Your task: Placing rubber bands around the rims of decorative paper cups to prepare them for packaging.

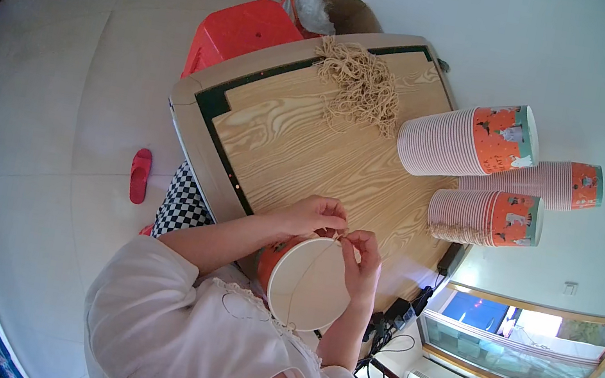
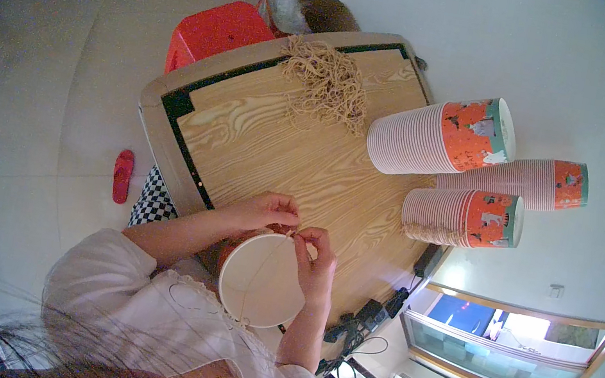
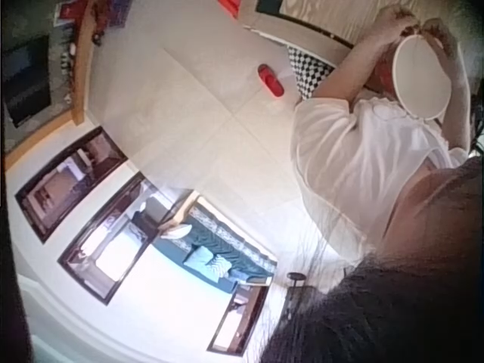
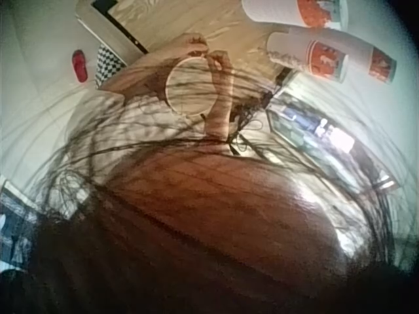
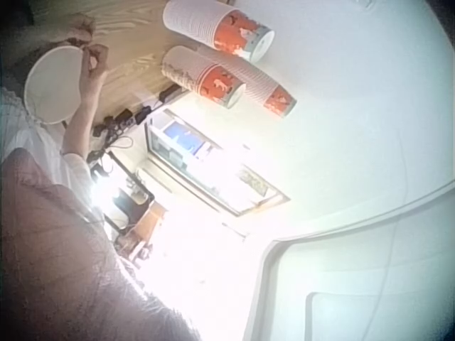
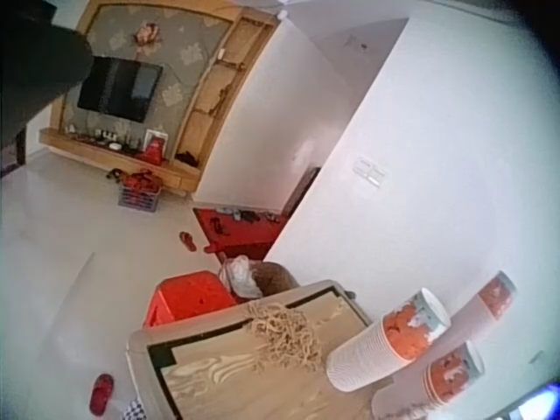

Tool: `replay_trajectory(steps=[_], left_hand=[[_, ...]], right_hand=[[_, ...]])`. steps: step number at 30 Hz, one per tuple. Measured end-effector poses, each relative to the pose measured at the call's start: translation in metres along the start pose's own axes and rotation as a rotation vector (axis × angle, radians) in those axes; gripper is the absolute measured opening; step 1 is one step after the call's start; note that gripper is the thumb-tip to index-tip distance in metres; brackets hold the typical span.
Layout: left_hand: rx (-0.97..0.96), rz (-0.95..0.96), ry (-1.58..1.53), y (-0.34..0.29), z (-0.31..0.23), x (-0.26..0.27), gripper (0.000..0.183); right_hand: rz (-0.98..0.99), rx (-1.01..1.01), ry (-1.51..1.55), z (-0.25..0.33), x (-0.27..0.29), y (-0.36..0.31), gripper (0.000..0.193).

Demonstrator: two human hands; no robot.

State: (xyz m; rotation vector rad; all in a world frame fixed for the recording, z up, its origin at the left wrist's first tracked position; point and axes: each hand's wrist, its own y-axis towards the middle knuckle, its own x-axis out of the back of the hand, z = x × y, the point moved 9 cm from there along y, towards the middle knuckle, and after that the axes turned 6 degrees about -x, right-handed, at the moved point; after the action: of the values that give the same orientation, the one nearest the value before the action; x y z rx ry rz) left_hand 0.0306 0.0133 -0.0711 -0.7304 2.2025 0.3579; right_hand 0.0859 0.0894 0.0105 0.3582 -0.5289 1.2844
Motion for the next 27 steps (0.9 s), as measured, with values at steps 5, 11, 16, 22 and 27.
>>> replay_trajectory(steps=[5, 11, 16, 22, 27], left_hand=[[0.024, -0.041, -0.066, 0.000, 0.006, 0.005, 0.008], [0.039, -0.076, -0.052, -0.001, 0.008, 0.012, 0.010], [0.045, -0.108, -0.069, -0.003, 0.006, 0.011, 0.009], [0.048, -0.050, -0.057, -0.003, 0.007, 0.005, 0.010], [0.061, -0.015, 0.098, -0.003, 0.008, 0.012, 0.013]], right_hand=[[-0.044, 0.015, -0.063, 0.011, 0.002, -0.002, 0.016], [-0.047, 0.240, -0.341, 0.049, 0.000, -0.011, 0.034], [0.048, 0.373, -0.519, 0.069, -0.018, -0.010, 0.037], [0.051, 0.445, -0.473, 0.064, -0.019, -0.008, 0.025], [-0.135, 0.211, -0.322, 0.042, 0.008, -0.007, 0.015]])
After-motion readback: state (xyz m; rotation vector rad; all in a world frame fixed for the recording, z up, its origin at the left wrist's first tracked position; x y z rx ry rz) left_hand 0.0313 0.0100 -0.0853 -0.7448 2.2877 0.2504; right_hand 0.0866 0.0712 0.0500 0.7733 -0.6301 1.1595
